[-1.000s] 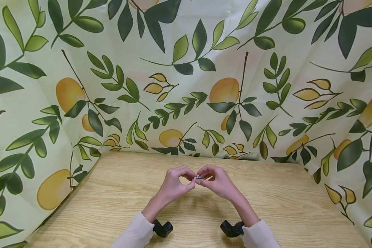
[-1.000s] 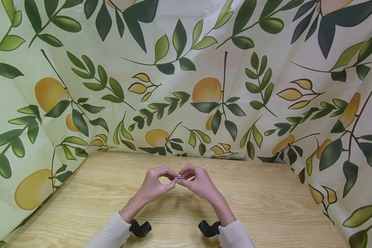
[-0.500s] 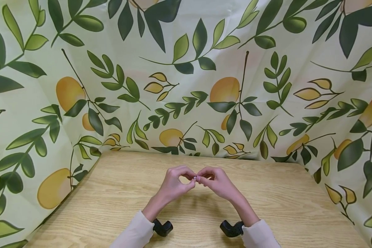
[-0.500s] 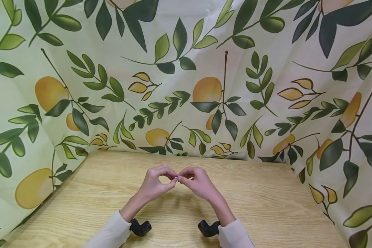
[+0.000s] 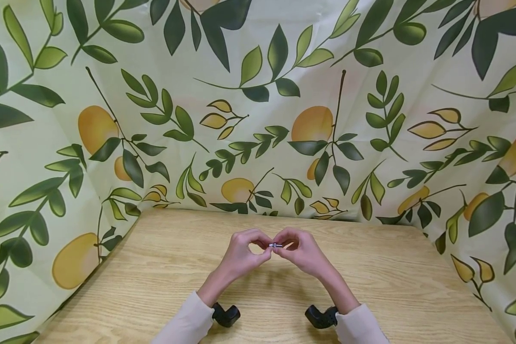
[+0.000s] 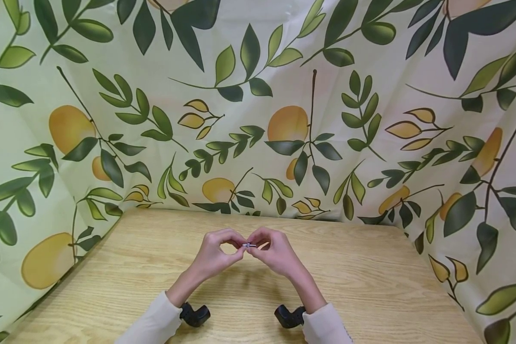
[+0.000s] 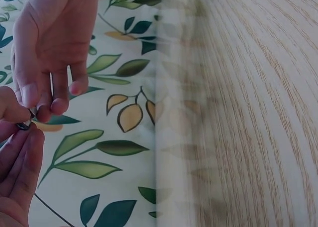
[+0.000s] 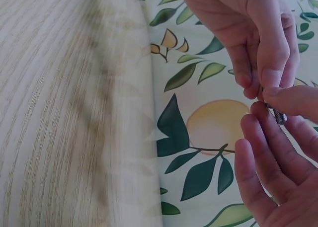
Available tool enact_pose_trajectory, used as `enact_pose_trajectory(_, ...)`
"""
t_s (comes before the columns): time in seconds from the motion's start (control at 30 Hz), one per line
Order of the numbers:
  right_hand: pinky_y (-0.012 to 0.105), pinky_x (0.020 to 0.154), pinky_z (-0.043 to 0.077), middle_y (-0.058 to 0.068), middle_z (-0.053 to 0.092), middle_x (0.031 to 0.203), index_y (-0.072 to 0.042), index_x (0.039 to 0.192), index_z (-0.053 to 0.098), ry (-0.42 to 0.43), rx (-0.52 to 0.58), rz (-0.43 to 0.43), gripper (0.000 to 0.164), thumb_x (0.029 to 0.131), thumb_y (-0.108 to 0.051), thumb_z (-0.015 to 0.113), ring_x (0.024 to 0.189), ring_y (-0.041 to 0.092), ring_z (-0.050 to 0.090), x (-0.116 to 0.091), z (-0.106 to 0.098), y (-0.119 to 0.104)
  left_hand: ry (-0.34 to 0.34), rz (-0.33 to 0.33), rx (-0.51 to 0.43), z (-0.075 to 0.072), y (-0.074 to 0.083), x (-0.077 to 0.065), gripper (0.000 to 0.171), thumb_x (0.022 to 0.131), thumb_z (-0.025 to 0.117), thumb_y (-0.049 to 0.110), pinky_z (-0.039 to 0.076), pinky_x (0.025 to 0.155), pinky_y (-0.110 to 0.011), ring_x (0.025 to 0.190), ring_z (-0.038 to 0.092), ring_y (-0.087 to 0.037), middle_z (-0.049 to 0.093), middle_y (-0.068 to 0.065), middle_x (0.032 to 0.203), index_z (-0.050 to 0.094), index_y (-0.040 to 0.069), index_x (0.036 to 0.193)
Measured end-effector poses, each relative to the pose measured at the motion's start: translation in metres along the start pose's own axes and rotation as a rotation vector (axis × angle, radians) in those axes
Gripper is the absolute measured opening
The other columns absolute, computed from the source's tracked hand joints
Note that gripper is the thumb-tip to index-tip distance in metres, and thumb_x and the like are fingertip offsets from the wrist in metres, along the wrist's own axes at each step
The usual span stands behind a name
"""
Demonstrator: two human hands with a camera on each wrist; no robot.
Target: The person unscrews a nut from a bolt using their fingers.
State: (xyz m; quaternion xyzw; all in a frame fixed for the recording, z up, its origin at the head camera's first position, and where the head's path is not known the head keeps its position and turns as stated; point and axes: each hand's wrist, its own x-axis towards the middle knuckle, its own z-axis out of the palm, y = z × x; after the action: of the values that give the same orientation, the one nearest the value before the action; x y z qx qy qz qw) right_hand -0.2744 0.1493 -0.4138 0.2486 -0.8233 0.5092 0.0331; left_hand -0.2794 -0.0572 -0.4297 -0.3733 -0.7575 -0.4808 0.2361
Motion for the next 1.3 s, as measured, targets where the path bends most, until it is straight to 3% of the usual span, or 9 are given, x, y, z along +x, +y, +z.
enact_pose_trajectory(0.17,0.027,0.074,0.06,0.011,0.074,0.1,-0.005,0.107,0.072,-0.017,-0.001,0.024,0.019,0.096,-0.019,0.073,0.09,0.017,0.069,0.0001,-0.0023,0.0018,0.001,0.002,0.002,0.0,-0.0003,0.0007,0.017,0.08,0.077,-0.003,0.065,0.068,-0.036,0.074,0.071,-0.008,0.078,0.0,0.085,0.079,0.011,0.09)
enact_pose_trajectory(0.33,0.034,0.073,0.062,0.013,0.075,0.096,-0.003,0.106,0.075,-0.067,-0.011,-0.004,0.021,0.102,-0.02,0.064,0.086,0.017,0.069,0.0002,-0.0033,0.0026,-0.005,0.007,0.005,-0.0005,0.0006,0.0011,0.016,0.081,0.077,-0.002,0.065,0.068,-0.035,0.074,0.072,-0.009,0.078,0.0,0.085,0.079,0.011,0.09)
enact_pose_trajectory(0.63,0.025,0.074,0.059,0.004,0.077,0.097,-0.011,0.101,0.077,-0.013,-0.058,-0.013,0.012,0.096,-0.021,0.073,0.088,0.008,0.068,0.0,-0.0019,0.002,-0.004,0.001,0.009,0.0001,0.0001,0.0008,0.016,0.081,0.078,-0.002,0.065,0.068,-0.037,0.074,0.072,-0.009,0.078,0.0,0.085,0.079,0.011,0.09)
enact_pose_trajectory(1.1,0.024,0.074,0.058,0.007,0.075,0.097,-0.008,0.1,0.073,0.012,-0.054,-0.031,0.011,0.09,-0.011,0.077,0.088,0.008,0.068,0.0,-0.0005,0.0011,-0.003,-0.002,0.002,0.0011,0.0,0.0005,0.016,0.081,0.076,-0.004,0.065,0.068,-0.039,0.074,0.071,-0.008,0.078,-0.001,0.085,0.078,0.009,0.09)
enact_pose_trajectory(1.3,0.03,0.075,0.061,0.01,0.076,0.1,-0.006,0.107,0.074,-0.008,-0.038,0.006,0.017,0.098,-0.02,0.07,0.09,0.014,0.069,0.0002,-0.0022,0.0013,0.004,0.003,0.001,0.0008,0.0007,0.0009,0.016,0.081,0.076,-0.003,0.065,0.068,-0.035,0.073,0.072,-0.008,0.078,0.0,0.085,0.078,0.009,0.09)
